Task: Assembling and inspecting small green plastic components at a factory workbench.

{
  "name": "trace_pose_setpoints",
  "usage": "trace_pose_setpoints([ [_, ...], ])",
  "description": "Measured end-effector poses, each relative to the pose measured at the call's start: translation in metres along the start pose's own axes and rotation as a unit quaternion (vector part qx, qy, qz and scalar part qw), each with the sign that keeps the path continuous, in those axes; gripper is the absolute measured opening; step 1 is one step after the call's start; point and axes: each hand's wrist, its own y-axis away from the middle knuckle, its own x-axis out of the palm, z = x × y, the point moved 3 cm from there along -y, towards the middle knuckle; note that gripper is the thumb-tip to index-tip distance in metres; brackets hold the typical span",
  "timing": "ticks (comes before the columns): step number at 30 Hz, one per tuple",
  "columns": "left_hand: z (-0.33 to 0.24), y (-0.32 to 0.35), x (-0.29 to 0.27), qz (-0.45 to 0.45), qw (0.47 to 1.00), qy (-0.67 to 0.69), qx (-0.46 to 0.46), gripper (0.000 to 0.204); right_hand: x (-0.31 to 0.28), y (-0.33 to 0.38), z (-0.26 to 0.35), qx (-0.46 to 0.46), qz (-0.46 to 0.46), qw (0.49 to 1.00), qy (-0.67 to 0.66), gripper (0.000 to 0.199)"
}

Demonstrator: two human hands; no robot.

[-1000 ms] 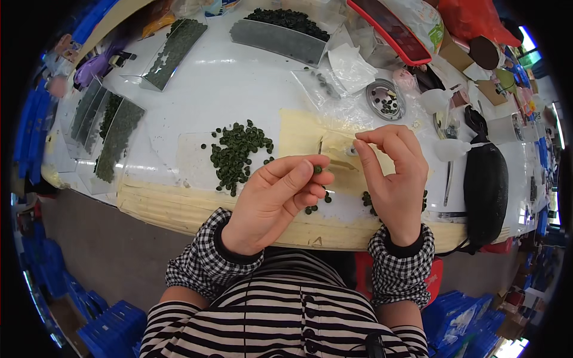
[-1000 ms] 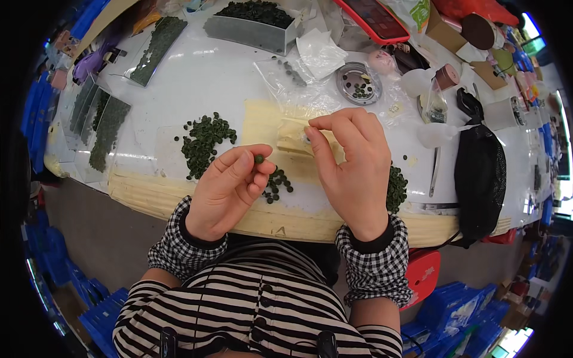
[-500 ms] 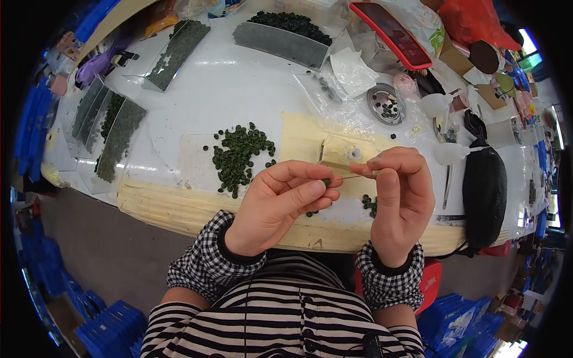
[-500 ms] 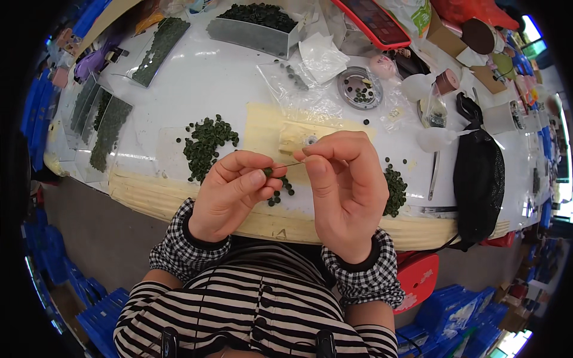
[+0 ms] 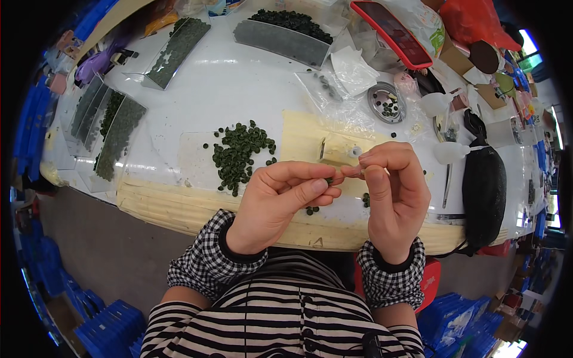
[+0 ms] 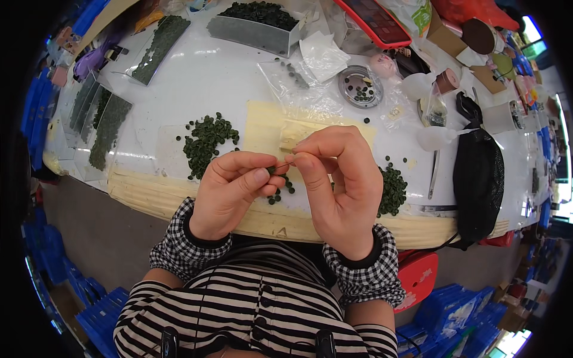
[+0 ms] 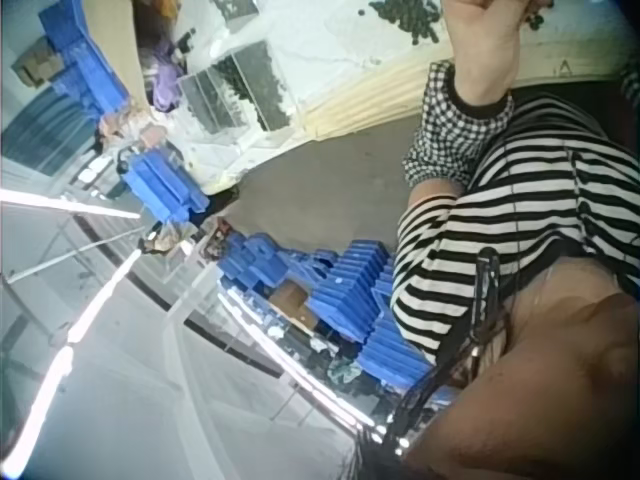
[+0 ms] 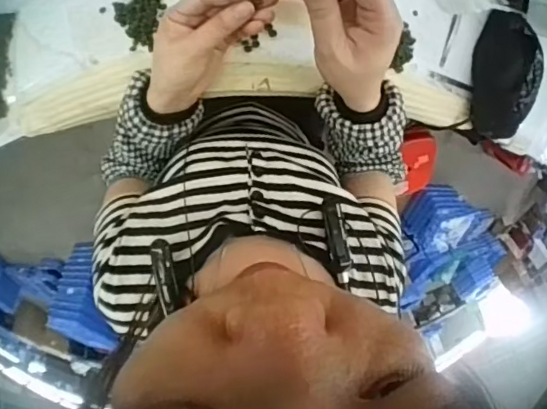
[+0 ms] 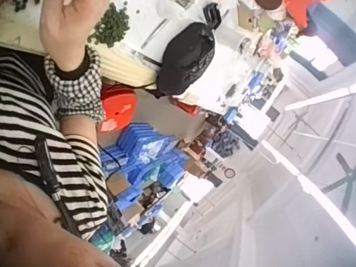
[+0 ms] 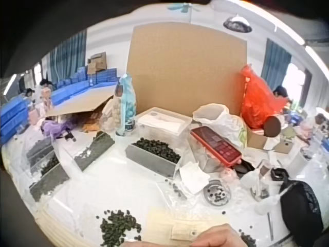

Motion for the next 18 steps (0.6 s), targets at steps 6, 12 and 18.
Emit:
trace_pose_setpoints([
  [6, 0.001, 0.0, -0.001, -0.006, 1.0, -0.005, 0.001, 0.023, -0.001, 0.0, -0.001, 0.0, -0.046, 0.999, -0.019, 0.008],
  [12, 0.0, 0.001, -0.003, -0.015, 1.0, -0.024, 0.001, 0.023, -0.015, -0.009, -0.001, -0.087, -0.136, 0.953, 0.256, 0.006],
  [18, 0.001, 0.0, -0.003, -0.006, 1.0, -0.011, 0.021, 0.02, -0.013, -0.013, -0.009, -0.12, -0.059, 0.913, 0.386, 0.013],
])
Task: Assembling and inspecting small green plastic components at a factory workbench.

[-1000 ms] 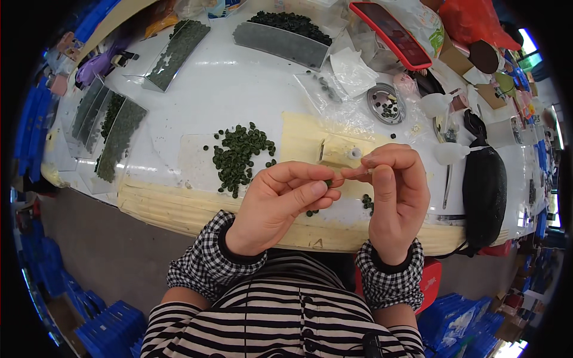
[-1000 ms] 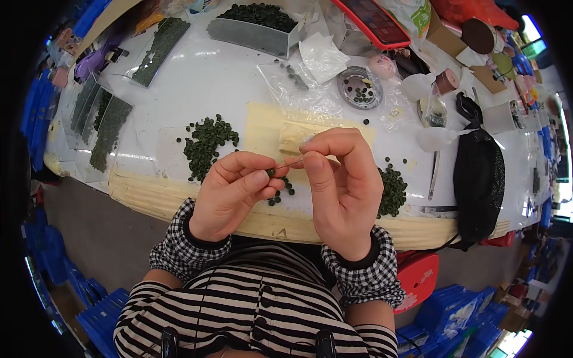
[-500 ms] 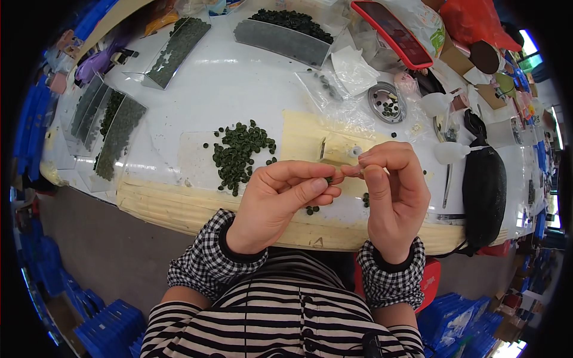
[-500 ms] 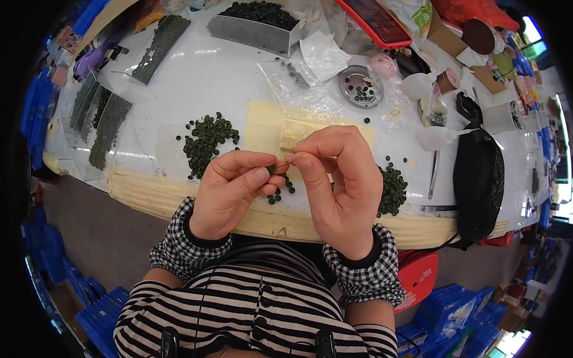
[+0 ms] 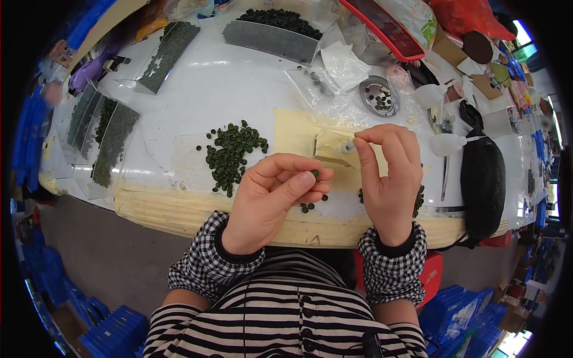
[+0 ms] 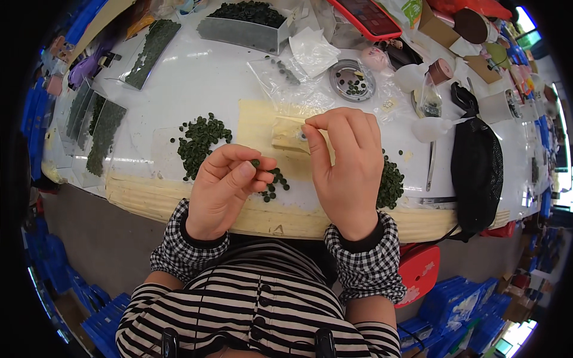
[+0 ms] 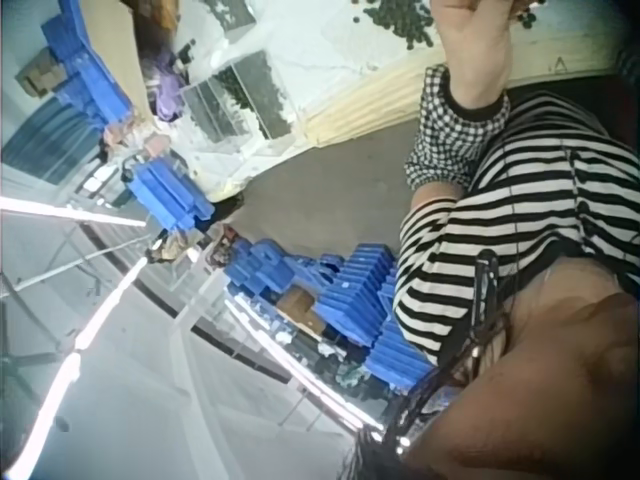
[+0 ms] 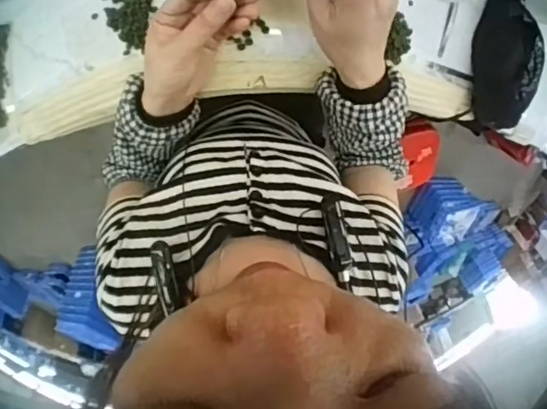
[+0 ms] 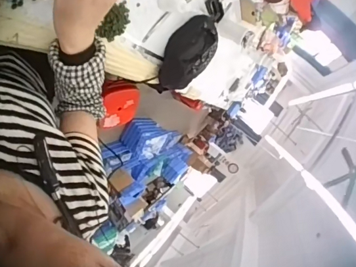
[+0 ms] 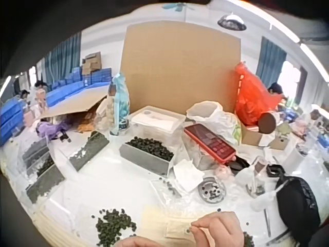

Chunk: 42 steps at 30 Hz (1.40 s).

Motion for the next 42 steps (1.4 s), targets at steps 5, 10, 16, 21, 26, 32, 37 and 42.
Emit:
trace_pose_setpoints([
  [5, -0.003, 0.003, -0.004, -0.003, 0.999, -0.028, 0.017, 0.021, -0.022, 0.009, -0.001, 0.035, -0.007, 0.999, 0.026, 0.017],
  [10, -0.004, 0.004, -0.003, -0.015, 0.999, -0.032, 0.023, 0.021, -0.04, 0.038, -0.002, 0.071, 0.146, 0.984, 0.072, 0.014],
  [16, -0.003, 0.007, -0.002, -0.016, 0.999, -0.041, 0.025, 0.021, -0.024, 0.056, 0.002, 0.016, 0.152, 0.98, 0.125, 0.014],
  [21, 0.0, 0.012, -0.002, -0.03, 0.997, -0.074, 0.021, 0.019, -0.023, 0.051, 0.0, 0.039, 0.125, 0.987, 0.092, 0.014],
  [26, 0.006, 0.015, 0.004, -0.016, 0.994, -0.103, 0.03, 0.018, -0.025, 0.043, 0.012, 0.151, 0.04, 0.977, -0.142, 0.009],
  [32, 0.008, 0.016, 0.01, -0.011, 0.992, -0.113, 0.052, 0.019, 0.002, 0.051, 0.023, 0.219, 0.011, 0.918, -0.331, 0.008],
  [37, 0.007, 0.017, 0.01, -0.016, 0.988, -0.136, 0.068, 0.019, 0.007, 0.053, 0.022, 0.181, -0.005, 0.928, -0.325, 0.011],
  [42, 0.007, 0.017, 0.011, -0.029, 0.986, -0.144, 0.073, 0.019, 0.005, 0.053, 0.026, 0.139, -0.018, 0.952, -0.271, 0.014],
])
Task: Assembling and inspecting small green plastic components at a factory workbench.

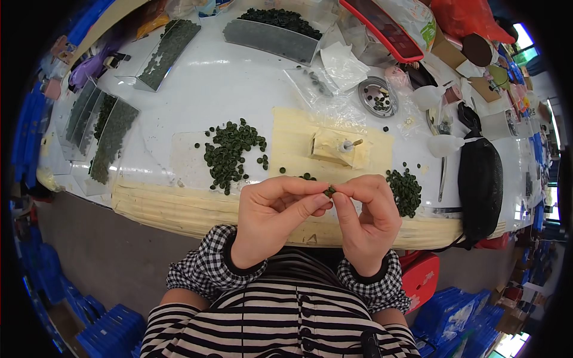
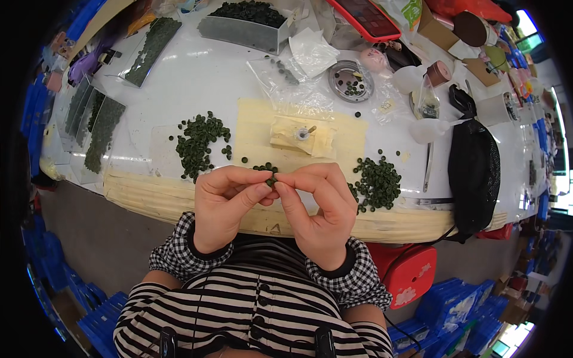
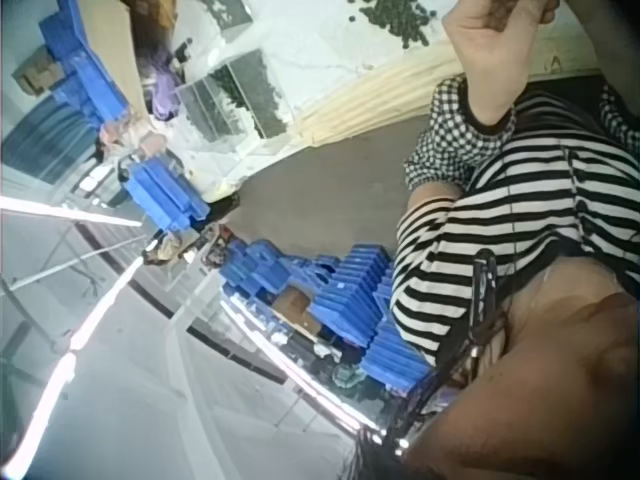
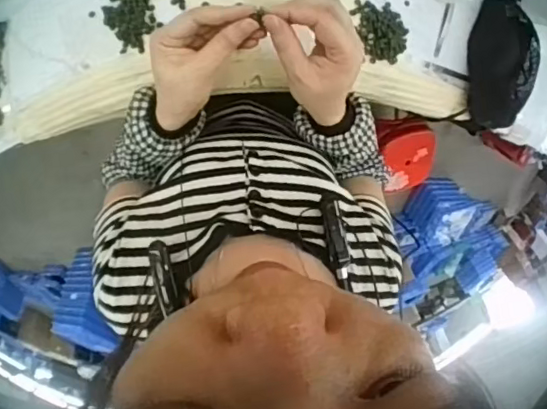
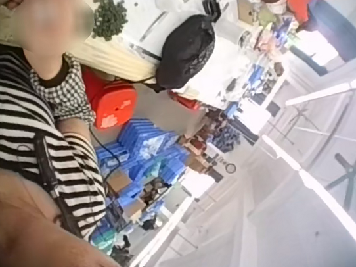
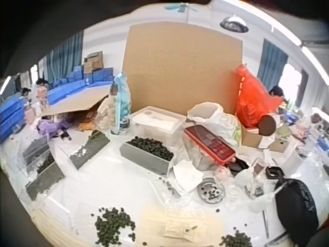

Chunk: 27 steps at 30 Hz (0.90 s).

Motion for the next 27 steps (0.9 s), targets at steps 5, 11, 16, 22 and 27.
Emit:
trace_pose_setpoints([
  [5, 0.001, 0.0, -0.001, 0.003, 1.0, 0.017, -0.013, 0.018, 0.001, 0.002, 0.004, -0.067, -0.019, 0.995, 0.077, 0.02],
  [11, -0.005, 0.0, -0.001, 0.014, 0.999, -0.02, 0.021, 0.019, 0.001, 0.003, 0.011, -0.165, -0.009, 0.977, 0.138, 0.029],
  [16, -0.014, -0.004, -0.004, 0.028, 0.987, -0.127, 0.094, 0.021, -0.002, 0.002, 0.01, -0.166, 0.046, 0.979, 0.113, 0.035],
  [22, -0.022, -0.006, -0.005, 0.052, 0.956, -0.236, 0.164, 0.021, -0.003, 0.007, 0.003, -0.082, 0.077, 0.994, -0.006, 0.034],
  [27, -0.015, -0.006, -0.012, 0.06, 0.973, -0.187, 0.119, 0.02, -0.003, 0.007, 0.006, -0.087, 0.08, 0.993, 0.018, 0.034],
])
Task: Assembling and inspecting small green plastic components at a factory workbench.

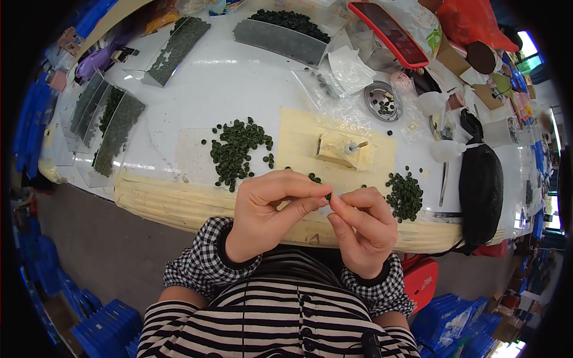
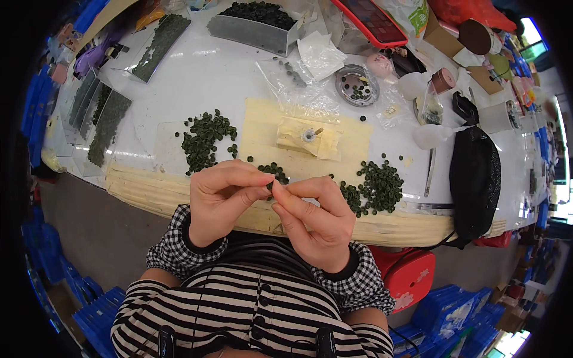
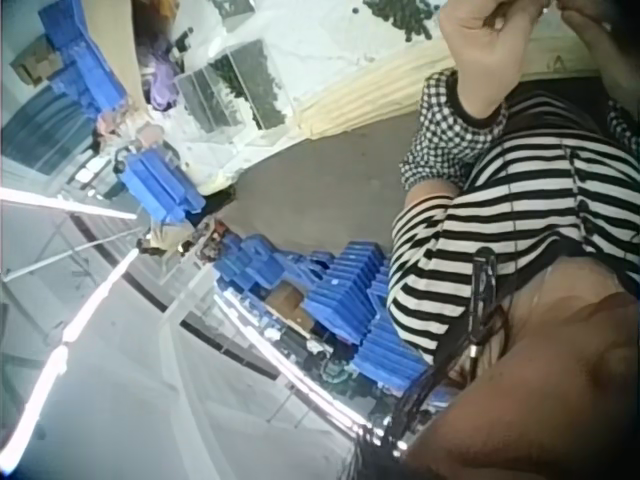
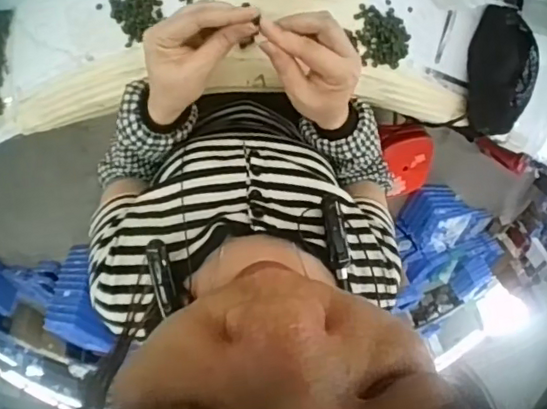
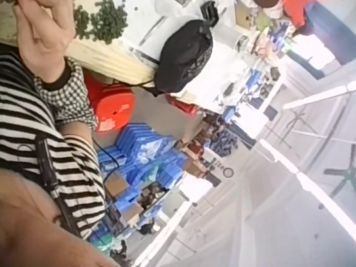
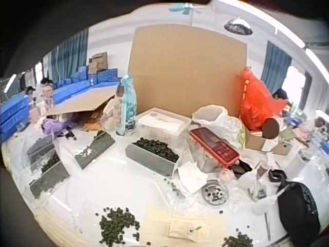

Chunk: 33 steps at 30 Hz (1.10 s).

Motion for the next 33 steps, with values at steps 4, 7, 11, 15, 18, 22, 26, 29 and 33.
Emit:
trace_pose_setpoints([
  [4, -0.0003, 0.0043, 0.0053, -0.032, 0.991, 0.114, -0.056, 0.019, 0.002, -0.0022, 0.0041, -0.028, -0.016, 0.999, 0.035, 0.035],
  [7, -0.0009, 0.0056, 0.0034, -0.022, 0.985, 0.152, -0.076, 0.018, 0.0022, -0.0022, 0.0037, -0.036, -0.015, 0.998, 0.05, 0.035],
  [11, 0.001, 0.0055, 0.0026, -0.013, 0.988, 0.14, -0.061, 0.017, 0.002, -0.0019, 0.0023, -0.045, -0.019, 0.998, 0.049, 0.035],
  [15, 0.0037, 0.0064, 0.0036, -0.036, 0.982, 0.162, -0.089, 0.017, 0.0028, -0.0009, 0.0011, -0.049, -0.016, 0.997, 0.05, 0.035],
  [18, 0.0066, 0.0066, 0.0024, -0.025, 0.984, 0.157, -0.085, 0.017, 0.0027, -0.0005, 0.0004, -0.048, -0.014, 0.998, 0.049, 0.036],
  [22, 0.0055, 0.0062, 0.0023, -0.027, 0.98, 0.168, -0.099, 0.016, 0.0028, -0.0005, 0.0006, -0.033, -0.008, 0.999, 0.042, 0.036],
  [26, 0.0064, 0.0064, 0.0027, -0.029, 0.986, 0.146, -0.079, 0.015, 0.003, -0.0002, 0.0002, -0.043, 0.001, 0.998, 0.048, 0.036],
  [29, 0.0036, 0.0057, 0.0018, -0.028, 0.993, 0.098, -0.059, 0.015, 0.0035, -0.0004, 0.0007, -0.04, 0.005, 0.998, 0.042, 0.036],
  [33, 0.002, 0.0047, 0.0012, -0.021, 0.997, 0.06, -0.044, 0.016, 0.004, 0.0019, 0.0004, -0.029, 0.006, 0.999, 0.027, 0.036],
])
